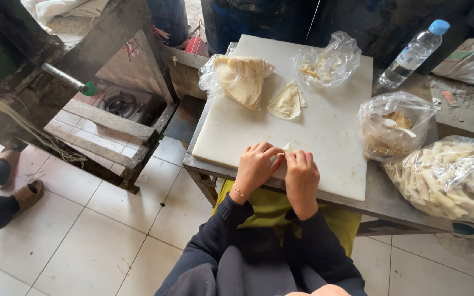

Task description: The person wraps several small pastry rolls by placing filling on thin triangular sheets using a spoon and rolling them tightly by hand on a white board.

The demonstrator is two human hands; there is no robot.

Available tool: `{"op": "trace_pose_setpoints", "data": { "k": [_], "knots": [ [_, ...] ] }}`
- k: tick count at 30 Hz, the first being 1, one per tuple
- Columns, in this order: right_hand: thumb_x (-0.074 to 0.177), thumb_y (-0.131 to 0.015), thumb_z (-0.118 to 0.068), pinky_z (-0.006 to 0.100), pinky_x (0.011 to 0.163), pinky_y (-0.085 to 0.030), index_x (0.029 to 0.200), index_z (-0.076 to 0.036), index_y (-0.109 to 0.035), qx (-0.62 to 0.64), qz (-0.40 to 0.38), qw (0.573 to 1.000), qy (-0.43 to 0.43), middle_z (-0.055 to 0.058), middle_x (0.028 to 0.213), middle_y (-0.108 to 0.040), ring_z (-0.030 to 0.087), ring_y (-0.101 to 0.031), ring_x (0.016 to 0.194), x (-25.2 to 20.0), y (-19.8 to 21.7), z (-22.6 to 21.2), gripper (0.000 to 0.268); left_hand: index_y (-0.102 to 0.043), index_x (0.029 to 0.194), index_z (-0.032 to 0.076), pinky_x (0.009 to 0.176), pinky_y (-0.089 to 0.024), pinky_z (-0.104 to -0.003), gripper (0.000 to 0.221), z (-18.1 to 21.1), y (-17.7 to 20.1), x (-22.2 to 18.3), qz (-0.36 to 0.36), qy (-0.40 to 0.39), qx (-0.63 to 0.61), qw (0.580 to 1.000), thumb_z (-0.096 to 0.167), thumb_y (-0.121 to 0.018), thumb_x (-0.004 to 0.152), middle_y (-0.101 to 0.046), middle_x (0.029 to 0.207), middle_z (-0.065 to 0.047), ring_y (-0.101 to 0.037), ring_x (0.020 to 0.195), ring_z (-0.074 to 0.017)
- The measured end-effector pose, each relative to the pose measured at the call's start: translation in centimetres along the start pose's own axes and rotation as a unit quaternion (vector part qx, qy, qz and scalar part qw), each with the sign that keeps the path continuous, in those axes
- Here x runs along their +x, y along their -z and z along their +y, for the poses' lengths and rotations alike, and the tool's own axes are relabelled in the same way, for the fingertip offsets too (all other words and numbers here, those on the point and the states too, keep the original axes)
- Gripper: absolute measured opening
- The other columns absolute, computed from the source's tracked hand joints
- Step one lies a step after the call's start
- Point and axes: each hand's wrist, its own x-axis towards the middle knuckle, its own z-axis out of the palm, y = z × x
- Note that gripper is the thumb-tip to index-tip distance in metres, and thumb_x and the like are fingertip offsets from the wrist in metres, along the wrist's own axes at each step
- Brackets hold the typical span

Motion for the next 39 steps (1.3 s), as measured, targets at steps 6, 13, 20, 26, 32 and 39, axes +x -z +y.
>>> {"op": "trace_pose_setpoints", "data": {
  "k": [6,13,20,26,32,39],
  "knots": [
    [0.082,-0.068,-0.004,0.033,0.083,-0.056,0.112,-0.007,-0.073,-0.024,0.014,0.999,0.016,0.003,0.099,-0.068,0.022,-0.064,0.098,-0.4,-0.5,0.1,0.031,-0.076,0.095,0.02,0.08,-0.048,-0.038,0.009,0.1,0.0,-0.1,-0.002,0.001,-0.017,1.0,0.024,-0.075,0.087,-0.069,0.096,0.001,-0.066,0.093,-0.0221],
    [0.084,-0.069,-0.006,0.033,0.083,-0.056,0.113,-0.01,-0.073,-0.01,0.05,0.999,-0.001,0.003,0.096,-0.067,0.022,-0.064,0.097,-0.1,-0.7,0.2,0.029,-0.076,0.092,0.02,0.078,-0.047,-0.037,0.007,0.1,0.1,0.8,-0.012,-0.002,-0.001,1.0,0.024,-0.077,0.087,-0.068,0.096,0.002,-0.066,0.092,-0.0206],
    [0.083,-0.068,-0.009,0.033,0.079,-0.056,0.107,-0.011,-0.074,-0.013,0.001,1.0,-0.021,0.003,0.094,-0.064,0.022,-0.063,0.095,-0.1,-1.1,0.7,0.025,-0.077,0.098,0.019,0.078,-0.047,-0.038,0.012,0.4,-0.3,0.4,-0.005,0.004,-0.012,1.0,0.023,-0.076,0.086,-0.068,0.096,0.001,-0.066,0.091,-0.0214],
    [0.083,-0.068,-0.009,0.032,0.079,-0.057,0.105,-0.009,-0.073,-0.004,-0.011,1.0,-0.021,0.003,0.095,-0.063,0.022,-0.064,0.097,0.0,-1.3,0.9,0.022,-0.075,0.102,0.018,0.079,-0.048,-0.038,0.014,1.1,-0.1,0.5,-0.014,0.018,0.0,1.0,0.021,-0.075,0.088,-0.068,0.095,0.0,-0.066,0.09,-0.0219],
    [0.081,-0.068,-0.009,0.031,0.078,-0.057,0.105,-0.009,-0.073,-0.013,0.005,1.0,-0.002,0.004,0.093,-0.063,0.021,-0.063,0.094,0.0,-1.6,1.1,0.024,-0.075,0.099,0.018,0.078,-0.047,-0.037,0.012,1.3,0.3,1.1,-0.027,0.022,-0.007,0.999,0.02,-0.075,0.088,-0.068,0.094,-0.001,-0.065,0.086,-0.0222],
    [0.081,-0.07,-0.007,0.032,0.078,-0.057,0.106,-0.008,-0.071,0.033,0.002,0.999,0.0,0.004,0.094,-0.065,0.021,-0.064,0.094,0.5,-1.2,1.5,0.025,-0.074,0.101,0.017,0.082,-0.046,-0.037,0.014,1.1,0.1,1.0,-0.025,0.004,-0.01,1.0,0.019,-0.074,0.087,-0.067,0.096,-0.001,-0.065,0.09,-0.0227]
  ]
}}
